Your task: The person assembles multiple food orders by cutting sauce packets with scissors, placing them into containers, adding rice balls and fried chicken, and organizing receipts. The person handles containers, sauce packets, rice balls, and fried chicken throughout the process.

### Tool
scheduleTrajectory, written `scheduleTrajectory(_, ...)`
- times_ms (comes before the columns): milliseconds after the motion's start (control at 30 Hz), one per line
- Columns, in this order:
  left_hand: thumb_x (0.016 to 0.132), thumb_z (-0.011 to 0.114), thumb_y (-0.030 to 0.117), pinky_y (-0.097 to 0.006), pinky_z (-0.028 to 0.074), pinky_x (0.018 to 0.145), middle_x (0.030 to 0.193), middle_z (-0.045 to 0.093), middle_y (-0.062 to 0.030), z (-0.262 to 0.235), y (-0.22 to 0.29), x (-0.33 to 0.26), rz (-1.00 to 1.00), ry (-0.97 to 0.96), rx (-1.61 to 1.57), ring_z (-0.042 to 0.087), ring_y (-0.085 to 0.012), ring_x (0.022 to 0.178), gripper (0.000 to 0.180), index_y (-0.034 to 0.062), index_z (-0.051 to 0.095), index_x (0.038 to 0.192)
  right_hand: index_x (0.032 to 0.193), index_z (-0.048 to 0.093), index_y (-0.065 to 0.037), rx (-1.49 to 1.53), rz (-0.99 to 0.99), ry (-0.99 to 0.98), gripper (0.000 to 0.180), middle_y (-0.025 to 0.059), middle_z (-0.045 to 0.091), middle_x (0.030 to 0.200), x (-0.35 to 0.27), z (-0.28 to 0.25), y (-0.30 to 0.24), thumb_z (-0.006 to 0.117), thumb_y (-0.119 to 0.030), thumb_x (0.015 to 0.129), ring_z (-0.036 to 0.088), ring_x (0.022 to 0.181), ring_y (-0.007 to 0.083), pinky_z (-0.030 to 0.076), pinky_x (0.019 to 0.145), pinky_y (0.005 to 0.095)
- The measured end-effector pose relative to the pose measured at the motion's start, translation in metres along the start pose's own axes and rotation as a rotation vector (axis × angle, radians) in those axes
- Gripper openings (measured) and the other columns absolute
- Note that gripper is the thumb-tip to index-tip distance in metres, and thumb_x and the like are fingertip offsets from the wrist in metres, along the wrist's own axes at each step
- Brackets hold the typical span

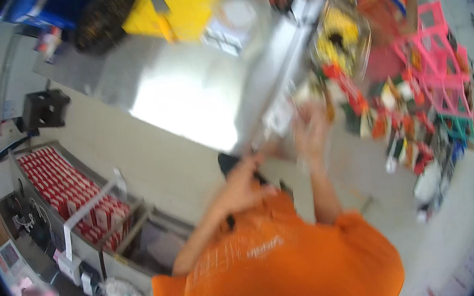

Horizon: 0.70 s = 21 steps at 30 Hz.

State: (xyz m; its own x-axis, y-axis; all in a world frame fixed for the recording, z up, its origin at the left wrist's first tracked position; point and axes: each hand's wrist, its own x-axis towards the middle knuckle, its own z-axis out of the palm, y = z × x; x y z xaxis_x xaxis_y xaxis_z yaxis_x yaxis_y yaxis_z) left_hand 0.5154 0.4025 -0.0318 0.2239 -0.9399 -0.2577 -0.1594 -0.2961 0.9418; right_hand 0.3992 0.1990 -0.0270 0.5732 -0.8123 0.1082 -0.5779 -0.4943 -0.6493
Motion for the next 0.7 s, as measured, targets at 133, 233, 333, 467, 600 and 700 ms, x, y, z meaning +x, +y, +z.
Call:
scheduleTrajectory(133, 0.089, 0.063, 0.016, -0.046, 0.05, 0.075, 0.091, 0.064, -0.0226, -0.029, 0.025, 0.049, 0.026, -0.138, 0.108, 0.062, -0.0428, 0.086, 0.018, 0.0, 0.062, 0.098, 0.137, 0.046, 0.001, 0.213, 0.18, -0.388, 0.053, 0.0224, 0.057, 0.128, 0.014, 0.059, -0.053, 0.061, -0.028, 0.095, 0.061, 0.11, 0.0293, 0.047, 0.093, 0.0397)
scheduleTrajectory(233, 0.089, 0.061, 0.014, -0.045, 0.047, 0.066, 0.079, 0.061, -0.0186, -0.061, 0.003, 0.074, 0.083, -0.16, 0.155, 0.059, -0.0384, 0.071, 0.013, 0.0006, 0.059, 0.086, 0.123, 0.058, 0.001, 0.551, 0.268, -0.211, 0.037, 0.0163, 0.065, 0.111, 0.064, 0.071, -0.086, 0.061, -0.025, 0.097, 0.064, 0.097, 0.0231, 0.05, 0.085, 0.0356)
scheduleTrajectory(333, 0.088, 0.062, 0.013, -0.044, 0.048, 0.067, 0.079, 0.062, -0.0211, -0.14, 0.034, 0.133, 0.178, -0.333, 0.326, 0.06, -0.0421, 0.074, 0.013, 0.0005, 0.06, 0.086, 0.11, 0.066, 0.001, 0.681, 0.294, 0.007, 0.026, 0.0111, 0.07, 0.097, 0.126, 0.07, -0.103, 0.06, -0.022, 0.098, 0.066, 0.086, 0.0174, 0.051, 0.077, 0.0316)
scheduleTrajectory(467, 0.087, 0.07, 0.017, -0.043, 0.05, 0.086, 0.103, 0.065, -0.0202, -0.28, 0.021, 0.272, 0.407, 0.509, 0.193, 0.064, -0.0373, 0.098, 0.031, -0.0027, 0.06, 0.109, 0.097, 0.068, 0.002, 0.557, 0.193, 0.38, 0.019, 0.0073, 0.069, 0.087, 0.194, 0.053, -0.149, 0.061, -0.016, 0.097, 0.064, 0.08, 0.013, 0.051, 0.072, 0.0282)
scheduleTrajectory(600, 0.082, 0.075, 0.029, -0.048, 0.034, 0.108, 0.134, 0.041, -0.0326, -0.474, 0.045, 0.397, 0.528, 0.977, 0.334, 0.041, -0.0471, 0.126, 0.086, -0.0097, 0.028, 0.143, 0.097, 0.068, 0.003, 0.595, 0.09, 0.299, 0.017, 0.0077, 0.069, 0.088, 0.234, 0.063, -0.211, 0.063, -0.013, 0.094, 0.065, 0.079, 0.014, 0.051, 0.074, 0.03)
scheduleTrajectory(700, 0.076, 0.076, 0.031, -0.048, 0.029, 0.114, 0.141, 0.032, -0.0351, -0.488, 0.087, 0.44, 0.365, 0.999, 0.29, 0.035, -0.0487, 0.132, 0.107, -0.0115, 0.011, 0.149, 0.098, 0.07, 0.002, 0.368, 0.07, 0.272, 0.017, 0.012, 0.071, 0.091, 0.253, 0.052, -0.276, 0.067, -0.012, 0.09, 0.067, 0.08, 0.0179, 0.051, 0.077, 0.0319)
